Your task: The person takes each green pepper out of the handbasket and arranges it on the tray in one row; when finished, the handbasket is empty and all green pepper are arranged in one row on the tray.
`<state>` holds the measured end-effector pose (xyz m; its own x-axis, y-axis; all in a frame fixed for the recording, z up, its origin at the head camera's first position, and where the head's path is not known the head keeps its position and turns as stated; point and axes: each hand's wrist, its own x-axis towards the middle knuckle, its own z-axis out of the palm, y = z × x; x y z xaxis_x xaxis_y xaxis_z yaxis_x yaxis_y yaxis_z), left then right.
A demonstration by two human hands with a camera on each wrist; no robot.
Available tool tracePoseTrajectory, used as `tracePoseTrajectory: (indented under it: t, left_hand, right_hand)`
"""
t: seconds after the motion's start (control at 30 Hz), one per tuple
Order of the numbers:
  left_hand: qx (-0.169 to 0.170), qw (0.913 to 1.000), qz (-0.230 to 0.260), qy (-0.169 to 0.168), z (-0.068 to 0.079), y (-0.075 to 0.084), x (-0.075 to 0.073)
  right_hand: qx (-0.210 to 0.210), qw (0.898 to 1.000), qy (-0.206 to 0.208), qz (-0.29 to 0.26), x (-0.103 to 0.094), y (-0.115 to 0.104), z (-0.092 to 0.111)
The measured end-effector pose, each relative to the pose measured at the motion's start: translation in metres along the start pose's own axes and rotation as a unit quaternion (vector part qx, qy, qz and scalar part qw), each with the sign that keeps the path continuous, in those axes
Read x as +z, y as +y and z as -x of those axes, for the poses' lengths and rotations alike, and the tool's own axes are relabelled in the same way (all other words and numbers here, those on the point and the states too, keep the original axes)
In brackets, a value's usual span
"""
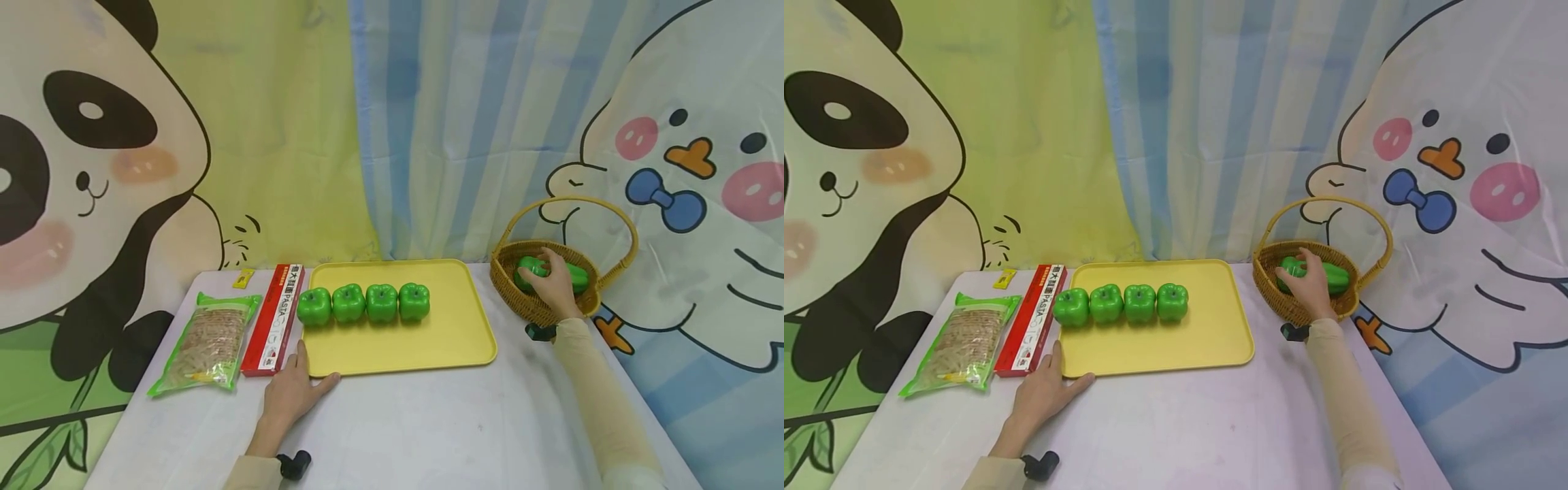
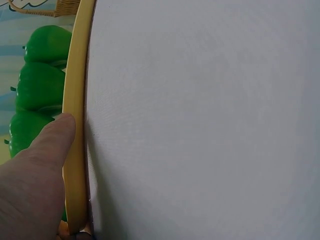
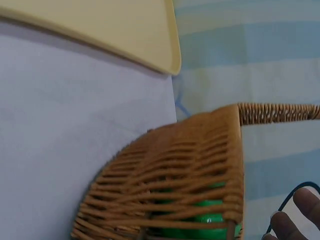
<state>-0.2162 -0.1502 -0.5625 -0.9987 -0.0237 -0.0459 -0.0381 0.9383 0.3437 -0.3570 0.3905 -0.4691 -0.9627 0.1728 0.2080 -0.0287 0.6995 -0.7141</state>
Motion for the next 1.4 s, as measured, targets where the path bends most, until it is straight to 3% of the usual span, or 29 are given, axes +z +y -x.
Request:
tracePoseTrajectory:
  t: [0.8, 1.2, 1.4]
  left_hand:
    - [-0.008, 1.0000, -0.001, -0.001, -0.001, 0.001, 0.001]
    - [-0.011, 0.9999, 0.001, -0.008, 0.000, 0.005, 0.002]
    - [-0.015, 0.9999, 0.001, -0.004, 0.000, 0.004, 0.001]
  right_hand:
    - [-0.002, 0.999, -0.018, 0.026, -0.014, 0.026, -0.038]
    - [0.021, 0.997, -0.041, 0.065, -0.019, 0.031, -0.048]
    - [0.035, 0.996, -0.059, 0.057, -0.015, 0.037, -0.057]
